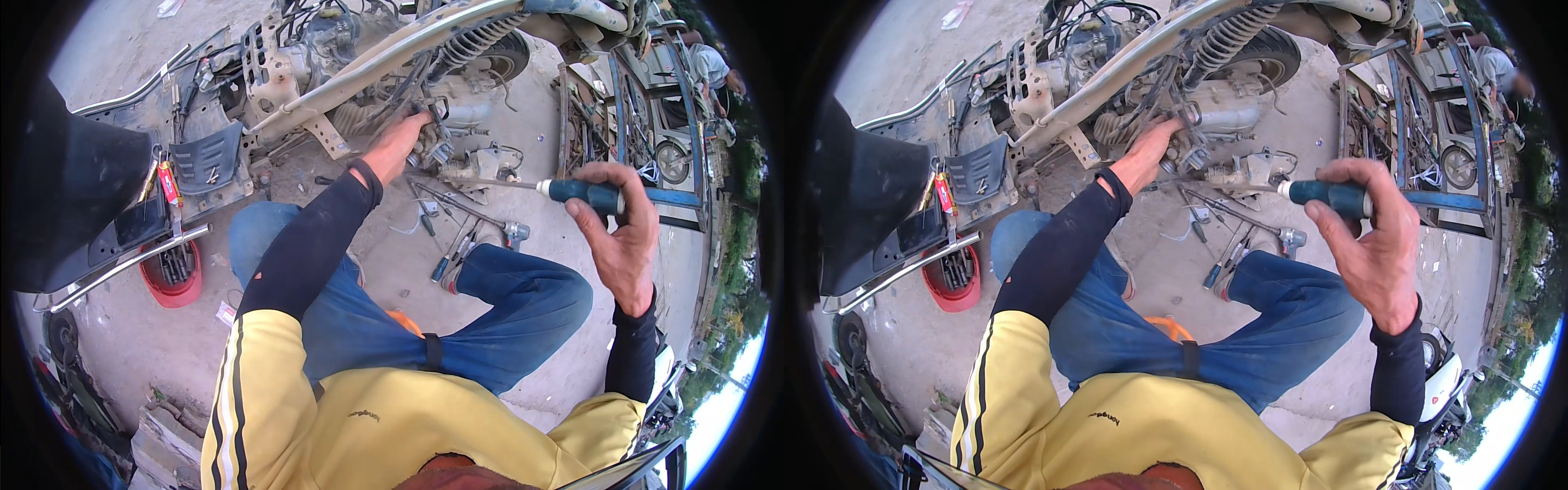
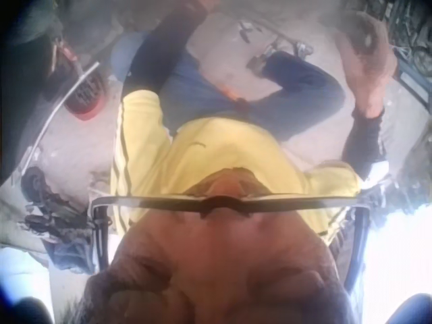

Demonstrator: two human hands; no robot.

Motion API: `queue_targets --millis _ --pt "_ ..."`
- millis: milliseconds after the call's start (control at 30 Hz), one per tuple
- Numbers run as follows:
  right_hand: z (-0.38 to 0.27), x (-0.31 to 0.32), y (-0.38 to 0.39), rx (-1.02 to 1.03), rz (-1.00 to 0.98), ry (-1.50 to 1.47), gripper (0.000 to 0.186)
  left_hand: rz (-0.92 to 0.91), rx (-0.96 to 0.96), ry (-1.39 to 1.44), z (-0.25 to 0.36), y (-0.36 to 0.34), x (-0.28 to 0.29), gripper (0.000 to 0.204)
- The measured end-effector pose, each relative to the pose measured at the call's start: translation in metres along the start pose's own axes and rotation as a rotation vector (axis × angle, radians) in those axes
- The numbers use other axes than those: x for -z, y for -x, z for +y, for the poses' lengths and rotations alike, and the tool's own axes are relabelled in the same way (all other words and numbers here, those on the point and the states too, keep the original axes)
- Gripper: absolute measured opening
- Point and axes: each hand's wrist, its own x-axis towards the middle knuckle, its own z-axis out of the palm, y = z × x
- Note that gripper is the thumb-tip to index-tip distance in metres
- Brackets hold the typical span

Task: The person sits on the ground and works on a scooter's engine, handling a fuel line and a carburetor. They use a screwdriver to adjust components and connect the fuel line to the carburetor.

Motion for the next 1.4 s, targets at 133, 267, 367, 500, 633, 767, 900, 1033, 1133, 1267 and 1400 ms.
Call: queue_targets --millis 133,267,367,500,633,767,900,1033,1133,1267,1400 --pt "-0.019 0.0 -0.058 0.203 0.063 0.192 0.028 0.059 -0.126 -0.039 0.002 0.006 -0.001 0.055" --pt "-0.011 0.002 -0.094 0.357 0.084 0.291 0.027 0.068 -0.076 -0.06 0.011 0.02 -0.013 0.055" --pt "-0.012 -0.005 -0.111 0.35 0.032 0.301 0.026 0.057 -0.063 -0.055 0.008 0.015 -0.006 0.052" --pt "-0.015 -0.014 -0.122 0.307 -0.039 0.309 0.027 0.064 -0.073 -0.087 0.004 0.01 0.0 0.056" --pt "-0.012 -0.014 -0.132 0.296 -0.07 0.3 0.028 0.07 -0.05 -0.041 0.001 0.009 -0.002 0.056" --pt "-0.012 -0.018 -0.139 0.259 -0.094 0.257 0.027 0.05 -0.072 -0.169 -0.002 0.002 0.007 0.065" --pt "-0.006 -0.02 -0.144 0.191 -0.086 0.15 0.027 0.105 -0.03 -0.237 -0.003 0.001 0.007 0.089" --pt "0.002 -0.015 -0.147 0.067 -0.079 0.124 0.027 0.112 0.01 -0.271 0.003 0.005 0.005 0.106" --pt "0.018 -0.012 -0.15 0.055 -0.047 0.141 0.025 0.126 0.03 -0.326 0.006 0.007 0.005 0.106" --pt "0.019 -0.01 -0.151 -0.042 -0.036 0.068 0.026 0.156 0.036 -0.363 0.003 0.004 0.006 0.105" --pt "0.028 -0.01 -0.151 -0.093 -0.039 0.002 0.028 0.179 0.012 -0.395 0.003 0.005 0.002 0.102"
